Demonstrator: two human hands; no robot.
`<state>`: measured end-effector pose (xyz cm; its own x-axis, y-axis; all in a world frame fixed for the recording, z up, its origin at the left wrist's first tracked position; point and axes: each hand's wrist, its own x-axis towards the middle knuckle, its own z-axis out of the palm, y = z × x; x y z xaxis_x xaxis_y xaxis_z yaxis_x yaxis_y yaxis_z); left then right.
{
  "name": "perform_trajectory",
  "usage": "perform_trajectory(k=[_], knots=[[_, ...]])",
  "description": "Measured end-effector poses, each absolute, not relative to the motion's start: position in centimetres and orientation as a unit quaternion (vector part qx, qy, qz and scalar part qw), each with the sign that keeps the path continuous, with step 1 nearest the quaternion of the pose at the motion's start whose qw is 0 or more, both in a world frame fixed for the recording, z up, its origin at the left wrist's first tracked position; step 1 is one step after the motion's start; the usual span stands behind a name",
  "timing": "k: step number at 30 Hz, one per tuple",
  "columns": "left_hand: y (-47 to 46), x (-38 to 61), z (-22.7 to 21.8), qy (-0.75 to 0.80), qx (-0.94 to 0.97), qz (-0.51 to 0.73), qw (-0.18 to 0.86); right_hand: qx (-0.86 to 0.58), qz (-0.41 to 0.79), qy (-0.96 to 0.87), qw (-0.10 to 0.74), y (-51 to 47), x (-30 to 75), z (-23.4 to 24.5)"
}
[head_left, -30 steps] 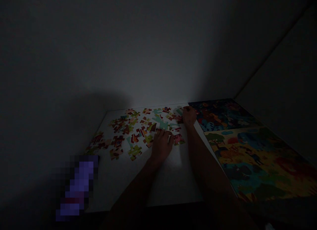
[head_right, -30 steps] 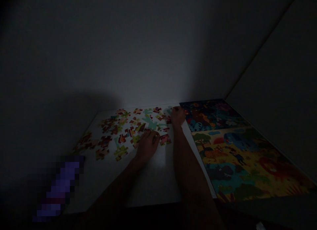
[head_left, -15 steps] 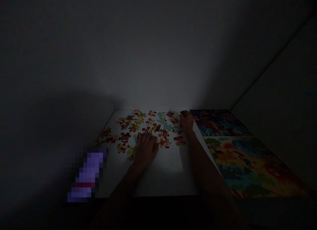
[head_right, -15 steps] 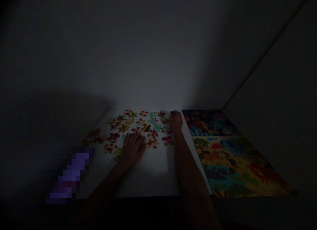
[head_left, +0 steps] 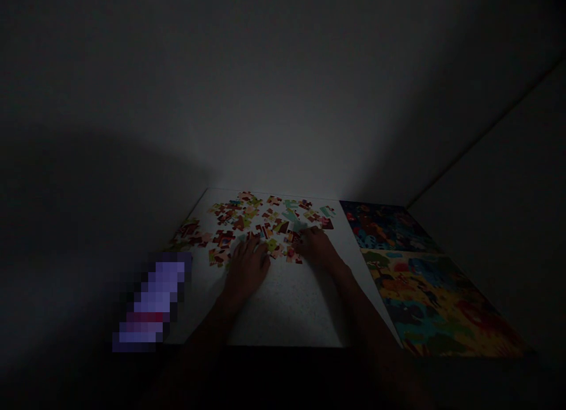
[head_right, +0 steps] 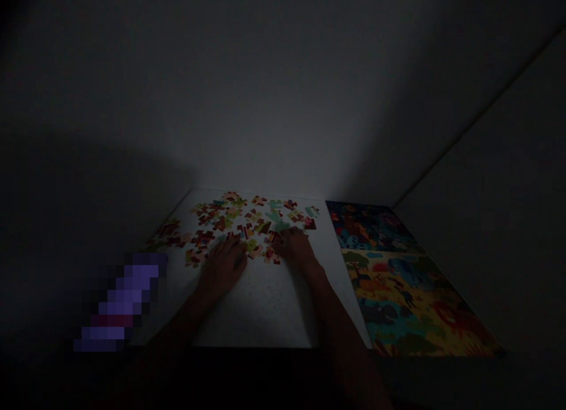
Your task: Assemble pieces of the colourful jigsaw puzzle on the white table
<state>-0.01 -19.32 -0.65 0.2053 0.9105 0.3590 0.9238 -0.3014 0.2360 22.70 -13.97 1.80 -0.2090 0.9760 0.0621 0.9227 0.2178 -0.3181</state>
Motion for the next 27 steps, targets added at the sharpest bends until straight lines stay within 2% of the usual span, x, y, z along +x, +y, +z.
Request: perform_trajectory(k=[7,16,27], knots=[[-19.2,0.0,-0.9,-0.613,-0.763,-0.206,0.020,-0.587,0.107,-0.799,0.074,-14.0,22.6,2.2],[-19.0,0.1,-0.4,-0.631,-0.750,-0.196,0.000,-0.587,0.168,-0.781,0.132,-13.9,23.7,2.3],[-18.9,-0.2,-0.4,-0.635,-0.734,-0.239,-0.017,-0.584,0.193,-0.773,0.155,-13.8,23.8,2.9]])
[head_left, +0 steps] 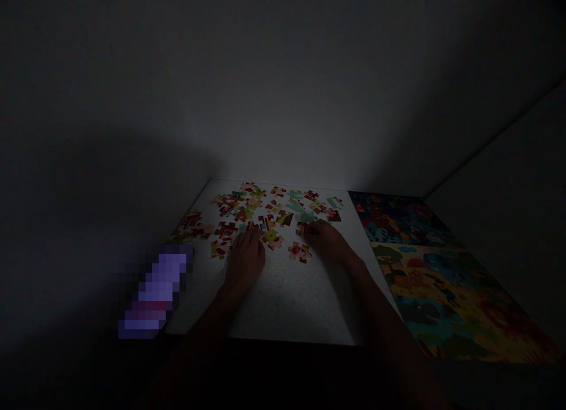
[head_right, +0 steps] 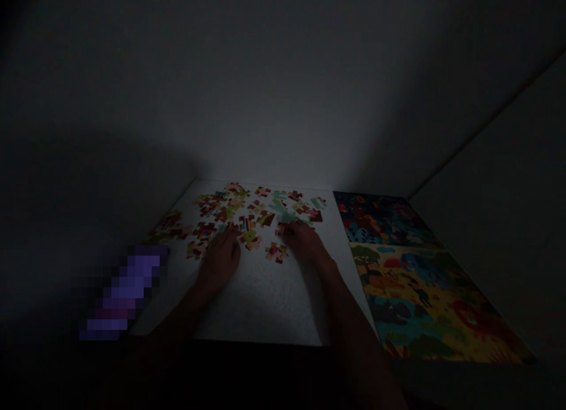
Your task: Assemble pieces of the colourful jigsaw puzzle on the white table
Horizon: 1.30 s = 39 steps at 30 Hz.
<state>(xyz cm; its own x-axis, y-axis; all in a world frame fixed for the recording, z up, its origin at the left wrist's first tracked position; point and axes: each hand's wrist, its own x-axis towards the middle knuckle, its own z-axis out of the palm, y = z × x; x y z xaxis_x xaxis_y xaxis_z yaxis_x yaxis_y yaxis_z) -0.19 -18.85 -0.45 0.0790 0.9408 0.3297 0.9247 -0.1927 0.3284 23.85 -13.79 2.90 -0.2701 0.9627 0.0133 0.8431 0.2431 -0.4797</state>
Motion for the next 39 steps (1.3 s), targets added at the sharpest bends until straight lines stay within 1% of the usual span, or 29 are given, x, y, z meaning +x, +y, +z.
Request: perform_trajectory(k=[2,7,10,15,21,25,29,32,36,39], knots=[[-18.8,-0.3,-0.5,0.644,0.723,0.248,0.021,-0.556,0.228,-0.785,0.153,-14.2,23.7,3.0],[-18.7,-0.4,-0.7,0.664,0.707,0.243,0.019,-0.479,0.356,-0.792,0.127,-15.2,23.4,3.2],[-18.8,-0.1,-0.6,0.651,0.724,0.228,0.014,-0.466,0.382,-0.788,0.125,-15.6,23.1,3.2],[-18.9,0.0,-0.5,0.641,0.734,0.224,0.017,-0.463,0.338,-0.811,0.114,-15.7,22.3,2.9],[-18.8,-0.2,-0.7,0.640,0.732,0.233,0.029,-0.492,0.250,-0.821,0.144,-15.6,20.0,1.5],[-18.7,-0.3,-1.0,0.628,0.738,0.245,0.037,-0.475,0.183,-0.848,0.149,-15.9,18.9,0.7],[-18.8,-0.3,-1.0,0.616,0.748,0.244,0.047,-0.443,0.175,-0.865,0.157,-16.0,18.5,0.4],[-18.9,-0.3,-0.9,0.615,0.746,0.254,0.041,-0.445,0.183,-0.857,0.185,-15.3,18.6,0.0],[-19.3,-0.1,-0.8,0.573,0.778,0.256,0.027,-0.479,0.120,-0.839,0.231,-13.5,18.7,-0.6],[-19.5,0.0,-0.8,0.542,0.802,0.250,0.020,-0.494,0.095,-0.840,0.202,-12.7,18.7,-0.7]])
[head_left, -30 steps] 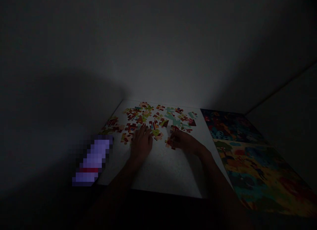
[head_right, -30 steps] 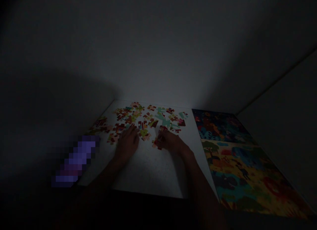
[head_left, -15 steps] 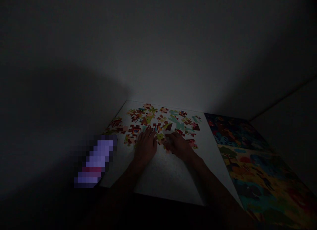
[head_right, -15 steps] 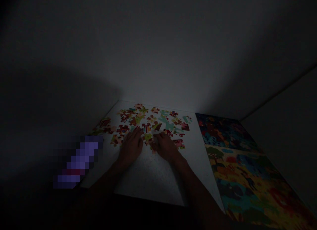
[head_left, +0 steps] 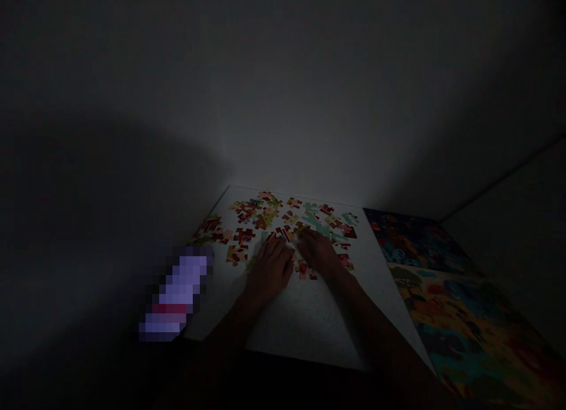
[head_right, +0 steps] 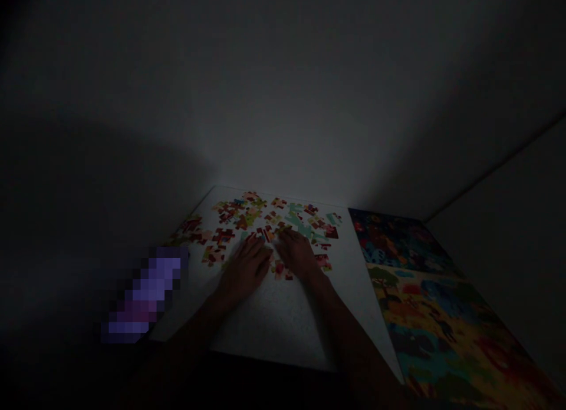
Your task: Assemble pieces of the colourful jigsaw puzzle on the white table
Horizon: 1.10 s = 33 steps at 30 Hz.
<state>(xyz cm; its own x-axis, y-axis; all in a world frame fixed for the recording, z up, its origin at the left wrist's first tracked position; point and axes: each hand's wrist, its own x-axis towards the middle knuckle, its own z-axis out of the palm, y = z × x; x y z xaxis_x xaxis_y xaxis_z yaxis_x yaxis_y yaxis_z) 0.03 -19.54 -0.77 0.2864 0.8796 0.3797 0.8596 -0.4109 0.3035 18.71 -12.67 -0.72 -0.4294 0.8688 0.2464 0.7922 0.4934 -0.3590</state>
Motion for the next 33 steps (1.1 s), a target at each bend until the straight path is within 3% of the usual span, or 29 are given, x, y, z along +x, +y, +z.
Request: perform_trajectory(k=[7,20,29,33], knots=[[-19.5,0.0,-1.1,0.586,0.766,0.263,0.019,-0.542,0.061,-0.827,0.135,-13.0,18.5,1.1],[-19.1,-0.1,-1.5,0.625,0.734,0.266,-0.015,-0.504,0.125,-0.842,0.142,-5.9,13.9,2.6],[-19.1,0.0,-1.4,0.608,0.743,0.280,-0.017,-0.520,0.088,-0.849,-0.031,-5.4,13.4,4.3],[-19.1,0.0,-1.4,0.599,0.751,0.277,-0.023,-0.513,0.105,-0.852,0.027,-6.1,11.2,4.3]])
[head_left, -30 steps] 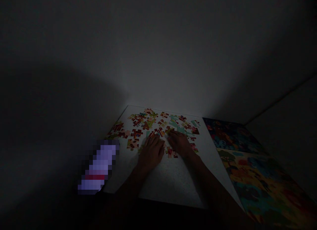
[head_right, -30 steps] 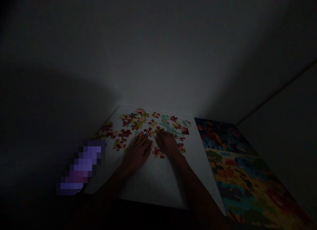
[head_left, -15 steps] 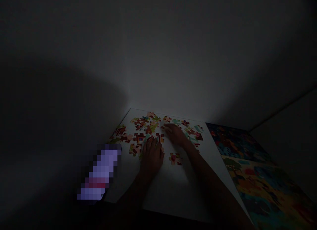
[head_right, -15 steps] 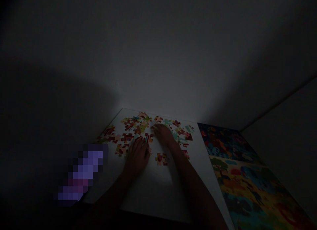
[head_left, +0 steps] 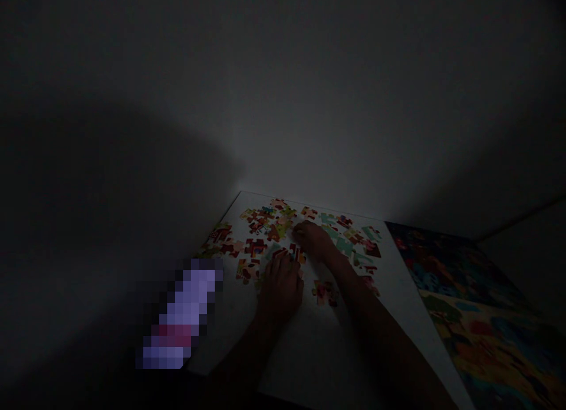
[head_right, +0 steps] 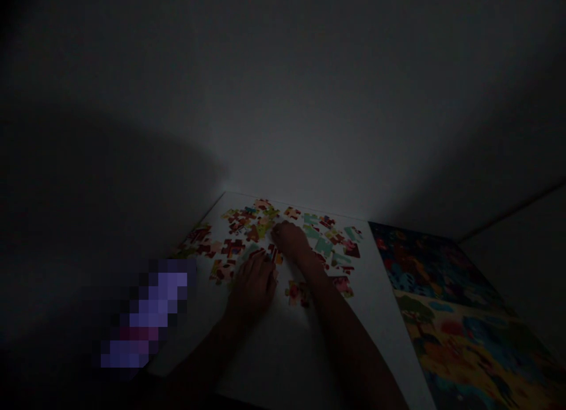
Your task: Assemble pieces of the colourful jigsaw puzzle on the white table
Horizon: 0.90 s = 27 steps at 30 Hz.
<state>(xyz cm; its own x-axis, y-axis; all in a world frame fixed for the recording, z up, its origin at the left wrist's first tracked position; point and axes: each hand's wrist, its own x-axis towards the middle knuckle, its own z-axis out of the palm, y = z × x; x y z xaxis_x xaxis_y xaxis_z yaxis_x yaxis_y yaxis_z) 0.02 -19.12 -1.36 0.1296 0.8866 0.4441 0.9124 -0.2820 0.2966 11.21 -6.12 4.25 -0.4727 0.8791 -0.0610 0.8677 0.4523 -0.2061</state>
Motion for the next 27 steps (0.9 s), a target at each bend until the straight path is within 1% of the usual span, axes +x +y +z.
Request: perform_trajectory(k=[3,5,8,12,17,22,27], knots=[[-19.1,0.0,-1.2,-0.602,-0.752,-0.269,0.023,-0.467,0.124,-0.871,0.090,-6.4,9.4,3.1],[-19.2,0.0,-1.1,-0.598,-0.754,-0.271,0.024,-0.442,0.115,-0.884,0.104,-6.5,8.8,2.4],[-19.2,0.1,-1.1,-0.585,-0.760,-0.281,0.032,-0.416,0.108,-0.898,0.097,-6.6,9.1,2.0],[-19.2,0.1,-0.9,-0.567,-0.770,-0.291,0.036,-0.395,0.134,-0.906,0.078,-6.5,9.9,2.1],[-19.4,0.1,-0.6,-0.560,-0.778,-0.283,0.025,-0.392,0.159,-0.900,0.106,-6.5,9.9,2.1],[-19.3,0.3,-1.1,-0.565,-0.773,-0.287,0.024,-0.414,0.165,-0.889,0.108,-6.9,9.4,2.4],[-19.2,0.5,-1.5,-0.572,-0.769,-0.286,0.002,-0.387,0.196,-0.891,0.136,-7.3,9.0,3.1]])
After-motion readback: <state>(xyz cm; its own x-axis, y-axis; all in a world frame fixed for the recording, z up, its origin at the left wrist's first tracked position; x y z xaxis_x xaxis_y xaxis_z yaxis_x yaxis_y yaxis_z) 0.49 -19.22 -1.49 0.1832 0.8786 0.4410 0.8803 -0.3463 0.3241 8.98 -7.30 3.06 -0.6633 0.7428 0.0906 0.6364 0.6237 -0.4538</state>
